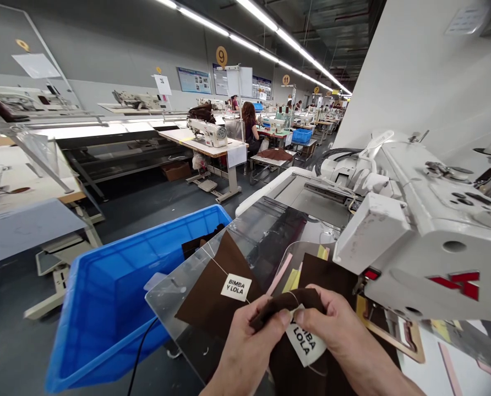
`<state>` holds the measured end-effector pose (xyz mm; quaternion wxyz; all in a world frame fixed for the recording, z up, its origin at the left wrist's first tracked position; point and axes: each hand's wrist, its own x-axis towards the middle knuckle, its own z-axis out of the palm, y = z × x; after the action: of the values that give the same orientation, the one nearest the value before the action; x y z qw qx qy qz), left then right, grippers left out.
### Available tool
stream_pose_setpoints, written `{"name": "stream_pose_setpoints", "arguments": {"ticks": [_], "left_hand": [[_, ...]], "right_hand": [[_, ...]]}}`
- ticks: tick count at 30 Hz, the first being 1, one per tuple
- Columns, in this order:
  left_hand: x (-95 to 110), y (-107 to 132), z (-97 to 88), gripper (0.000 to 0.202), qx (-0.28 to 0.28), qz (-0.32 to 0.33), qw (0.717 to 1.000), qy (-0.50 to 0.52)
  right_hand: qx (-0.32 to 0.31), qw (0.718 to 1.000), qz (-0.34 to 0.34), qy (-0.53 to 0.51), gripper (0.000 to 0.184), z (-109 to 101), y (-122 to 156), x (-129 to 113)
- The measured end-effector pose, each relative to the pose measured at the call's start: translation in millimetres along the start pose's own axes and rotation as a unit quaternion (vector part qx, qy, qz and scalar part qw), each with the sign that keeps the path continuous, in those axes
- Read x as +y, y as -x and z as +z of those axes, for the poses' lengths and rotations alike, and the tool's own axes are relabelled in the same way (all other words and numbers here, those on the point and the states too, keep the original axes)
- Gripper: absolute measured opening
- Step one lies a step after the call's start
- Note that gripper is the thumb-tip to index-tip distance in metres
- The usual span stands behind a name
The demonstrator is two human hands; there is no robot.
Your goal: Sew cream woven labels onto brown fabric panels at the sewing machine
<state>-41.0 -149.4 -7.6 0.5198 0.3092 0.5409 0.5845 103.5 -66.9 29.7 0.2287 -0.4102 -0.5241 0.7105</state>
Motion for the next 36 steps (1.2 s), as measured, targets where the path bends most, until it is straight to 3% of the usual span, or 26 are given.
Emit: {"name": "stream_pose_setpoints", "arguments": {"ticks": [5, 12, 16, 19, 23, 27, 29, 32, 34, 36], "left_hand": [[4, -1, 3.2, 0.038, 0.007, 0.006, 1.000, 0.003], [5, 1, 0.7, 0.039, 0.012, 0.017, 0.998, -0.052], [4, 1, -1.2, 0.041, 0.002, 0.009, 1.000, -0.024], [3, 1, 3.2, 0.038, 0.024, -0.005, 0.999, 0.027], [7, 7, 9.0, 0.043, 0.052, -0.051, 0.986, 0.149], [23, 15, -4.4, 0.049, 0.062, -0.141, 0.971, 0.182], [32, 13, -16.4, 0.046, 0.034, -0.156, 0.974, 0.159], [44, 2, -29.3, 0.042, -0.096, -0.152, 0.981, 0.069], [48, -6, -31.2, 0.044, -0.162, -0.152, 0.975, 0.002], [49, -12, -28.9, 0.044, -0.190, -0.156, 0.968, -0.049]], "right_hand": [[-0.007, 1.000, 0.001, -0.016, 0.032, -1, -2, 3], [-0.005, 1.000, -0.028, 0.007, 0.022, 0, -4, 7], [0.006, 1.000, -0.027, 0.011, 0.023, 2, -3, 5], [-0.008, 1.000, -0.023, -0.008, 0.026, 0, -2, 3], [-0.016, 0.998, -0.020, -0.058, 0.036, -9, 0, 5], [-0.035, 0.997, 0.012, -0.064, 0.038, -17, 3, 5], [-0.048, 0.998, 0.017, -0.041, 0.033, -19, 5, 2], [-0.073, 0.997, 0.009, 0.010, 0.026, -19, 6, -2], [-0.095, 0.995, -0.007, 0.036, 0.022, -20, 6, -3], [-0.109, 0.992, -0.023, 0.064, 0.019, -20, 6, -3]]}}
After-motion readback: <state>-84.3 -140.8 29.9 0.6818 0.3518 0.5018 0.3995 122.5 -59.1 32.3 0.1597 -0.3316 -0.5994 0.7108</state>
